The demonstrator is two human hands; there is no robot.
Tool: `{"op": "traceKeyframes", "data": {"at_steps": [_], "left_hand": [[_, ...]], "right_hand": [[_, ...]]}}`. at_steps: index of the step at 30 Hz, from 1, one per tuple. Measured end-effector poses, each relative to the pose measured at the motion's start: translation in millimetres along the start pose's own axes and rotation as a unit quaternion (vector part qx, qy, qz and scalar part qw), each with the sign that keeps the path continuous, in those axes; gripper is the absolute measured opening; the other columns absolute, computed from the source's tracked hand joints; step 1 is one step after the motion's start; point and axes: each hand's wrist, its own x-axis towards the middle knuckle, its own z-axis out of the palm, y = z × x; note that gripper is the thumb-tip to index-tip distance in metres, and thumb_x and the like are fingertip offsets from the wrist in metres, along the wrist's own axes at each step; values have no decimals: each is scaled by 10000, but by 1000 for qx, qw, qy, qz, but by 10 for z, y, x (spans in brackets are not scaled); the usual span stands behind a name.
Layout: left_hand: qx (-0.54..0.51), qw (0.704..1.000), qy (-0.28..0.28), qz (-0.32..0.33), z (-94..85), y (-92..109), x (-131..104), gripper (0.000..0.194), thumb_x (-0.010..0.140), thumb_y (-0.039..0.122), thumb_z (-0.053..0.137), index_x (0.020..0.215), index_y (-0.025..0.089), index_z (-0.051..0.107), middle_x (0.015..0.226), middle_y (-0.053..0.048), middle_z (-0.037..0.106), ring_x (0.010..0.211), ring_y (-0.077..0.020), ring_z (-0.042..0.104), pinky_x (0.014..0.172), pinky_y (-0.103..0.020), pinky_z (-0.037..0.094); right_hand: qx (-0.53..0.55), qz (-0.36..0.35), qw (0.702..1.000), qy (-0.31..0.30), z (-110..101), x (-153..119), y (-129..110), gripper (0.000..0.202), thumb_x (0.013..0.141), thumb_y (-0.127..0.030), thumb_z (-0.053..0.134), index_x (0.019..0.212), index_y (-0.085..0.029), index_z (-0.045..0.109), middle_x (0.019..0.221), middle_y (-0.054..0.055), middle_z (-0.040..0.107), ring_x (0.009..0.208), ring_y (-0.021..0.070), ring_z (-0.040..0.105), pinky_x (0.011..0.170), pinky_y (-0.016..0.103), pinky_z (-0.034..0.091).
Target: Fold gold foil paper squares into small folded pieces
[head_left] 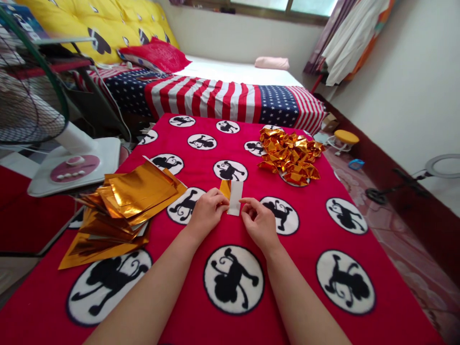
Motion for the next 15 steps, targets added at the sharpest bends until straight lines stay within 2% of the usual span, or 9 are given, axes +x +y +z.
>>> {"op": "traceKeyframes", "data": {"at_steps": [4,15], "left_hand": [[-46,998,-21,24,-44,-63,26,131,792,64,633,752,174,692,828,-13,600,774,-128,587,740,-261,461],[-50,998,-34,15,-63,-90,-6,116,789,123,655,803,201,740,887,-22,620,837,-148,604,787,-280,476]], "right_hand": [[8,-38,999,-15,-12,3,21,362,751,-74,529,1027,-253,679,869,-8,659,697,134,565,689,255,447],[13,-51,999,-12,11,16,16,252,791,-94,595,951,-251,710,878,8,651,759,152,592,705,269,458]]}}
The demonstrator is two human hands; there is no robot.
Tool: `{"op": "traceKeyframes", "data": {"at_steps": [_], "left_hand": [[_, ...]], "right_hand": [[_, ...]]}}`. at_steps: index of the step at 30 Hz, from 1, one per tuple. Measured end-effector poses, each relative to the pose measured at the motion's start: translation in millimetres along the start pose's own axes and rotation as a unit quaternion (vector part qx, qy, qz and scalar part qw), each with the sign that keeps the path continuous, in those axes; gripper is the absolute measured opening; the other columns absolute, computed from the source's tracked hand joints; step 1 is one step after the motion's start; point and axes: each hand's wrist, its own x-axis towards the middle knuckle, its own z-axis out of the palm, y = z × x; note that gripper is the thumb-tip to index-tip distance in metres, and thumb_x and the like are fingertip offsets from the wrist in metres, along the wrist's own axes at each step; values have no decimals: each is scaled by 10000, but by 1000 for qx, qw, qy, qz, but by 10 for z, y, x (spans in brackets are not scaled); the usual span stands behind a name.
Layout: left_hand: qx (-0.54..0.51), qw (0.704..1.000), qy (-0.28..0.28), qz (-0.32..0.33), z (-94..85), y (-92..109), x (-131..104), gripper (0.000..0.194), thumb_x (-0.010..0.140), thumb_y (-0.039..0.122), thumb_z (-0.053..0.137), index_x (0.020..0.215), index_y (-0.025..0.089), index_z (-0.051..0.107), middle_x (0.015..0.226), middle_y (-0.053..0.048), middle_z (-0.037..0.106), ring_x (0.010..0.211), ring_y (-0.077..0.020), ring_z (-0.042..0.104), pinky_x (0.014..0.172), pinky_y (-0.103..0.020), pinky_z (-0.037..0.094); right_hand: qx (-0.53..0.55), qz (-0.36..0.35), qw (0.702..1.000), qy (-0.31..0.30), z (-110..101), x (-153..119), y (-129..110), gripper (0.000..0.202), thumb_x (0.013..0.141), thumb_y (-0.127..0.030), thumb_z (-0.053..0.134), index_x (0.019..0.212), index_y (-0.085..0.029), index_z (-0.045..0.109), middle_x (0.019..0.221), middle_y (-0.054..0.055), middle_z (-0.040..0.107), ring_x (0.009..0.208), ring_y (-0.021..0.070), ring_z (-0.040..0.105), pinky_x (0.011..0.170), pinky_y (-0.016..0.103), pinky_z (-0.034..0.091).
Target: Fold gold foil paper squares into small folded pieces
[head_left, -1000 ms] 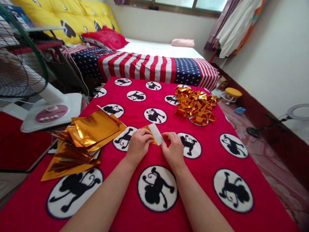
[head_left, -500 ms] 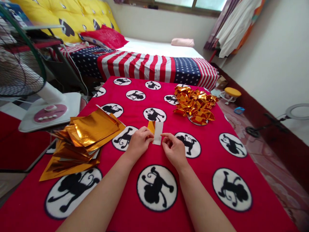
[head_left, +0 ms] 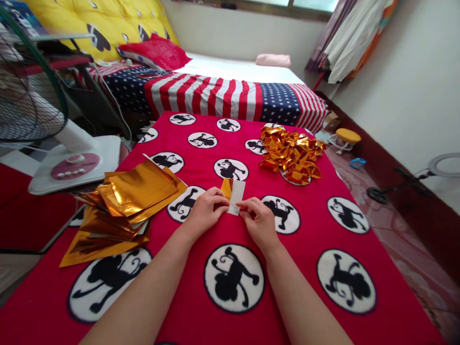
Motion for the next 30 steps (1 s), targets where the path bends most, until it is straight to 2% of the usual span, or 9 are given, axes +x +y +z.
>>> {"op": "traceKeyframes", "data": {"at_steps": [7,12,14,19,30], "left_hand": [[-1,1000,2,5,-3,10,-10,112,790,123,651,814,200,729,906,-26,629,845,-147,610,790,-279,480],[-3,999,41,0,9,21,-14,86,760,108,681,770,189,708,884,-24,639,830,-148,614,788,-285,486],[-2,999,44,-3,13,18,-16,88,759,113,684,760,195,716,878,-26,646,826,-152,618,783,-289,491],[-4,999,38,-3,15,0,-18,116,772,104,670,769,198,738,877,-29,655,828,-150,622,788,-287,494],[-16,999,33,-4,19,-4,-11,113,774,104,674,776,194,741,877,-31,656,820,-146,621,782,-284,499]], "right_hand": [[-37,-4,999,-2,26,9,-2,116,820,-190,669,897,-260,722,830,1,643,749,154,581,693,276,443],[-77,-41,995,38,25,49,-40,62,825,-216,683,826,-261,726,953,30,644,935,201,563,850,338,440],[-85,-54,994,33,24,74,-51,57,835,-228,674,826,-261,719,979,32,653,953,207,555,872,352,431],[-78,-37,996,0,63,143,-26,61,846,-230,656,809,-249,701,845,10,668,830,179,580,768,305,425],[-87,5,996,20,150,238,-2,17,786,-227,686,800,-232,694,736,-12,667,694,148,588,627,251,391]]}}
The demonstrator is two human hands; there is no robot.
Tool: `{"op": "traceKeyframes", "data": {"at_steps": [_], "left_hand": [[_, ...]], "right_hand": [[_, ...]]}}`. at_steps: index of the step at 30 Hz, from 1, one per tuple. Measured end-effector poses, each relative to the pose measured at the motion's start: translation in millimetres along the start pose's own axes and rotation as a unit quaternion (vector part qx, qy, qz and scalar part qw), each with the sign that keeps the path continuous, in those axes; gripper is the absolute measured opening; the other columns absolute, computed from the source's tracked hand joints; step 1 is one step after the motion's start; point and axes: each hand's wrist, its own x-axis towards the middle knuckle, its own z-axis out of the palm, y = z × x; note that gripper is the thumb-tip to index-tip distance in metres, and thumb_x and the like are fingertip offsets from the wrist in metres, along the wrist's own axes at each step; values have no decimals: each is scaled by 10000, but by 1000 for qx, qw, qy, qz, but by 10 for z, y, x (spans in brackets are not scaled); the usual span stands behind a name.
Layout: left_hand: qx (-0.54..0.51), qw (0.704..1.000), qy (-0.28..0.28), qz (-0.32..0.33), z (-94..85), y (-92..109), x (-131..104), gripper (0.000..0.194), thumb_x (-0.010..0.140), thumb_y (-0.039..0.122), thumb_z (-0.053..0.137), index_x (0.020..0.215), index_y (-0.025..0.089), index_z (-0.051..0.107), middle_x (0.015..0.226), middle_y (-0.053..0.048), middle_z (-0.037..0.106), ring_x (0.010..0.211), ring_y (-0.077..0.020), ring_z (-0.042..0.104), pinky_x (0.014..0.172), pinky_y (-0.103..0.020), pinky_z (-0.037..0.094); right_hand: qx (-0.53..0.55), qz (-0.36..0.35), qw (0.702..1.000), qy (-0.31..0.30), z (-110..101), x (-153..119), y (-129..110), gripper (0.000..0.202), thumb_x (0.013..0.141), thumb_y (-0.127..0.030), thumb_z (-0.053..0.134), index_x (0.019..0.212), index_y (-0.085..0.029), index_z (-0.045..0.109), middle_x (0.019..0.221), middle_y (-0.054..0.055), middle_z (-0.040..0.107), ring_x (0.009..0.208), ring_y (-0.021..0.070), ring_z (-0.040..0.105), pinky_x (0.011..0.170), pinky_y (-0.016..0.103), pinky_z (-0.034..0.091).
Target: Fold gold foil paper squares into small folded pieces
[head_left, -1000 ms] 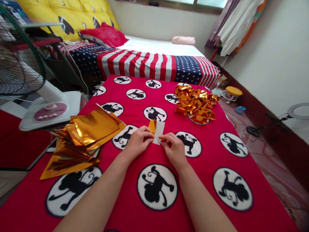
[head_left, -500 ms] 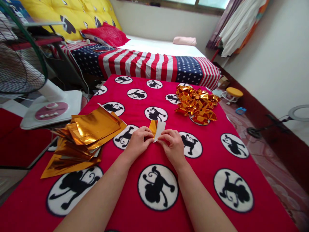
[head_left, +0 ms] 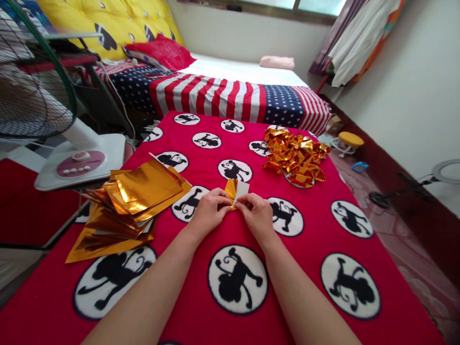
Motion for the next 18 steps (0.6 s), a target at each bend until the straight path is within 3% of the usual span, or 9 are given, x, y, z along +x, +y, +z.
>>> {"op": "traceKeyframes", "data": {"at_steps": [11,18], "left_hand": [[17,1000,-5,-8,-10,13,1,128,771,105,661,778,201,745,867,-35,657,803,-154,624,762,-294,505],[20,1000,-7,-13,-14,29,-5,152,771,86,645,787,193,752,880,-42,664,809,-153,627,767,-290,508]], "right_hand": [[2,34,999,5,23,21,-1,62,759,-264,678,815,-237,675,723,-19,702,675,159,632,621,259,427],[38,31,999,-13,14,21,7,120,792,-193,612,895,-235,657,786,-10,716,723,165,654,684,270,461]]}}
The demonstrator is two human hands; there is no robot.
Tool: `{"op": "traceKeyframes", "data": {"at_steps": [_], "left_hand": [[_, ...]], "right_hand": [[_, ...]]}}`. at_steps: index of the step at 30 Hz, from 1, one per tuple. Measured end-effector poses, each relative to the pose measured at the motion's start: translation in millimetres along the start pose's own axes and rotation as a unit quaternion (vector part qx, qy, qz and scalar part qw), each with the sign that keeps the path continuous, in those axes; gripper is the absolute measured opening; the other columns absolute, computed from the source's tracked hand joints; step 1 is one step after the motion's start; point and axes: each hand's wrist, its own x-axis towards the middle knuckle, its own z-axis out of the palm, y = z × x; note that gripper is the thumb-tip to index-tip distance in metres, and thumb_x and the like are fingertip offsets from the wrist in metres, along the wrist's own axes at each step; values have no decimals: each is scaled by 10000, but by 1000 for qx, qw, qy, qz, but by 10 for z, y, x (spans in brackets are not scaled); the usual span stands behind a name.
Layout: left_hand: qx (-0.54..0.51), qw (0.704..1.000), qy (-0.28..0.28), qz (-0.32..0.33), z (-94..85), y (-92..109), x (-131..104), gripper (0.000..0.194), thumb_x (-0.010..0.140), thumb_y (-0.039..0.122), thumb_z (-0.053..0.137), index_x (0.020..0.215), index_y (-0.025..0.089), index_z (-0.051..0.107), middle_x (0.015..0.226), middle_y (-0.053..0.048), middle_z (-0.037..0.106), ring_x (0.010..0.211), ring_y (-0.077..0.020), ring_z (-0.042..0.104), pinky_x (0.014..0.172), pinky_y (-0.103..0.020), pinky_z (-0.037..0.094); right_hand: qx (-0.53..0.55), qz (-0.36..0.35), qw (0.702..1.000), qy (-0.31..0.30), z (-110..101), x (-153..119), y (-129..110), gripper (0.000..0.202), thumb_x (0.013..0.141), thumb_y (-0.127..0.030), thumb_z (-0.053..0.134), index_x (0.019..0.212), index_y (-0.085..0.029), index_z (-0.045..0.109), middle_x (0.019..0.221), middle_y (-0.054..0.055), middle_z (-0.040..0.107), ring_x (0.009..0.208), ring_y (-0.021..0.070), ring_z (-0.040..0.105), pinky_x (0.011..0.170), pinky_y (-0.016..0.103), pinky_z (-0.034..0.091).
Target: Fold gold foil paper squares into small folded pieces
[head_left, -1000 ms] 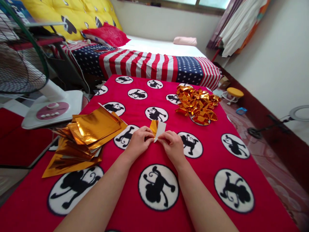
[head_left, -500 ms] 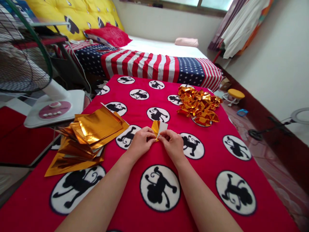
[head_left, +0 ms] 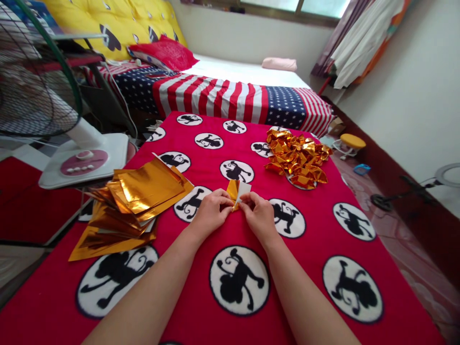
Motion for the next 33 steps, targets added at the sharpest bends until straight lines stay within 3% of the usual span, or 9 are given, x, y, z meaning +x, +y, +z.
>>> {"op": "traceKeyframes", "data": {"at_steps": [7,16,33], "left_hand": [[7,1000,14,16,10,-7,-4,228,783,64,586,808,205,764,863,-42,673,799,-150,630,764,-287,511],[23,999,36,-14,48,58,10,71,771,168,684,747,190,747,858,-36,672,769,-149,630,736,-288,502],[24,999,35,-19,61,49,-1,40,765,183,701,751,180,738,873,-32,662,778,-145,623,747,-282,498]], "right_hand": [[-58,-20,998,18,24,-6,-74,95,798,-188,601,882,-217,635,797,4,701,719,166,624,672,270,427],[-87,-40,995,29,47,-32,-73,94,813,-161,573,877,-209,622,853,21,698,729,170,605,707,286,396],[-101,-43,994,30,63,-35,-57,85,828,-174,566,893,-201,614,865,19,694,740,165,603,716,284,369]]}}
